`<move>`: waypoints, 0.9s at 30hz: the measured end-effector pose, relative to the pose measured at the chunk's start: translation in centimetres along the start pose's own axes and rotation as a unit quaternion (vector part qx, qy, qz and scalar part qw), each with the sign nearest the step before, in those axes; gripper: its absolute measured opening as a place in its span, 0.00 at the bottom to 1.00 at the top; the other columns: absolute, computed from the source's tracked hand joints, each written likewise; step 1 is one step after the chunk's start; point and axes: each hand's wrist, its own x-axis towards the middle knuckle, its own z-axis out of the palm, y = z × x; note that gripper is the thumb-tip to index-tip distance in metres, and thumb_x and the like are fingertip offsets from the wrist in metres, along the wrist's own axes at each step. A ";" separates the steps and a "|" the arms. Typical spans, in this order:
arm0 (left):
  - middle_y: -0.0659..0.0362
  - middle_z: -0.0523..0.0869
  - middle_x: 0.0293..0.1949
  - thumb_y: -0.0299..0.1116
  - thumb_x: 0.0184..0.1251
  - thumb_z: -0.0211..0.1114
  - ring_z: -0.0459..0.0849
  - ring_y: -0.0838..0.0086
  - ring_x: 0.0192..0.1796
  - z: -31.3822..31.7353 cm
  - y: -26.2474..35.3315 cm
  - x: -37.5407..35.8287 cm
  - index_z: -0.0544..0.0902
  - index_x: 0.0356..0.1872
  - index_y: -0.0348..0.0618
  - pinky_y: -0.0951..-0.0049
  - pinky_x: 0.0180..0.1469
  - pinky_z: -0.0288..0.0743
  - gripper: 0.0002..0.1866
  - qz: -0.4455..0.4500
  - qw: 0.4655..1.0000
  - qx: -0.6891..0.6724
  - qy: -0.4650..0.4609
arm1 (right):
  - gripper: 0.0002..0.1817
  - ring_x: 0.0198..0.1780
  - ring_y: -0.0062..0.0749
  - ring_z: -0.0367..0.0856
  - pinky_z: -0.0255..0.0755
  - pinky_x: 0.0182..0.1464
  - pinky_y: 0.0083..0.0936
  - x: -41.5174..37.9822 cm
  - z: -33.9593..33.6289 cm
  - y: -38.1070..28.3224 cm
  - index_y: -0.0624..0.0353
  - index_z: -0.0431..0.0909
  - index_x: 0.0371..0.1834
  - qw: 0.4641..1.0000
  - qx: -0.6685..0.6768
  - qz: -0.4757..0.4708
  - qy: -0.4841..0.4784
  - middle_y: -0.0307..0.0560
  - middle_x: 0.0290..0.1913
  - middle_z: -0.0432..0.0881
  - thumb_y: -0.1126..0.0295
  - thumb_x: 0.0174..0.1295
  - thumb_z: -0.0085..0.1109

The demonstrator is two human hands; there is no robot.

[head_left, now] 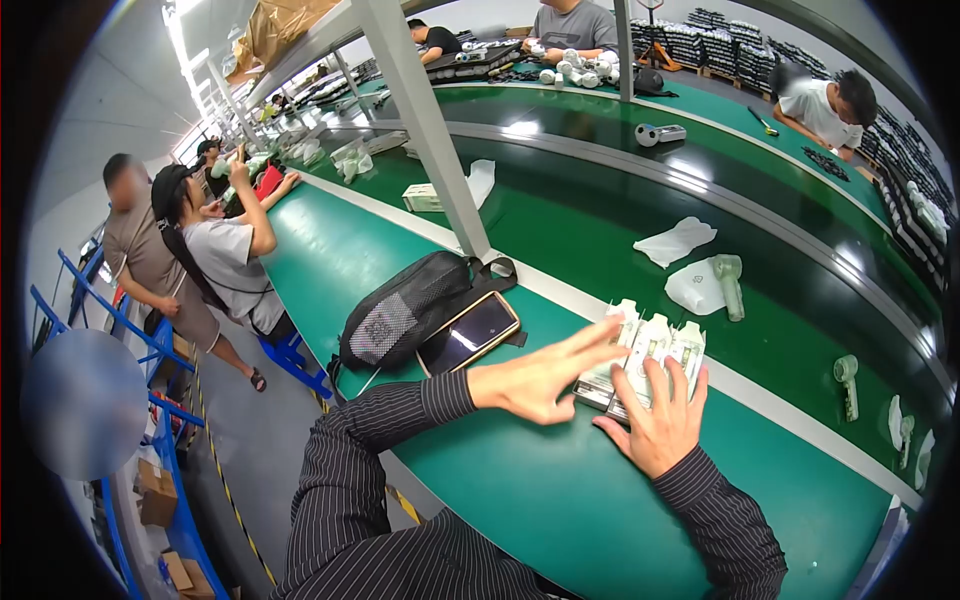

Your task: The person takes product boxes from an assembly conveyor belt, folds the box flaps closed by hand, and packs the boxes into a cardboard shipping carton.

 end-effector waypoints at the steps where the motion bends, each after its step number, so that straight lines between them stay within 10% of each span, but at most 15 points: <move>1: 0.38 0.46 0.85 0.25 0.54 0.66 0.54 0.42 0.85 -0.5 -0.7 0.0 0.61 0.81 0.44 0.52 0.80 0.62 0.47 0.011 0.999 0.014 0.029 | 0.42 0.68 0.62 0.69 0.54 0.70 0.79 0.2 0.0 -0.4 0.39 0.79 0.70 1.000 -0.011 0.006 0.000 0.57 0.65 0.73 0.40 0.50 0.77; 5: 0.38 0.63 0.80 0.26 0.56 0.65 0.64 0.43 0.81 -2.1 -2.7 0.7 0.75 0.69 0.40 0.55 0.78 0.66 0.34 -0.038 0.991 0.023 0.130 | 0.44 0.68 0.60 0.70 0.55 0.68 0.82 0.6 0.2 -0.9 0.28 0.73 0.76 1.000 -0.023 0.018 -0.003 0.59 0.65 0.73 0.37 0.52 0.73; 11: 0.50 0.91 0.47 0.27 0.74 0.64 0.89 0.68 0.45 2.3 -6.7 0.4 0.83 0.55 0.33 0.69 0.48 0.83 0.13 -0.199 0.942 -0.042 0.268 | 0.46 0.71 0.60 0.70 0.56 0.68 0.82 0.7 0.9 -0.8 0.25 0.68 0.80 1.000 -0.020 0.011 0.006 0.58 0.70 0.73 0.31 0.55 0.67; 20: 0.51 0.89 0.51 0.27 0.82 0.57 0.86 0.72 0.52 3.7 -6.9 -0.5 0.80 0.59 0.26 0.72 0.58 0.78 0.14 -0.178 0.947 -0.163 0.213 | 0.44 0.81 0.54 0.58 0.51 0.64 0.93 -0.2 3.6 -1.1 0.26 0.62 0.82 0.998 0.005 0.064 0.014 0.51 0.82 0.61 0.32 0.61 0.61; 27: 0.49 0.88 0.52 0.24 0.79 0.56 0.86 0.70 0.53 3.9 -7.9 -1.3 0.80 0.59 0.25 0.72 0.59 0.78 0.15 -0.155 0.960 -0.125 0.196 | 0.46 0.85 0.58 0.50 0.68 0.53 0.73 -0.2 5.1 -0.5 0.25 0.65 0.78 0.997 0.034 0.065 0.012 0.52 0.85 0.54 0.33 0.54 0.70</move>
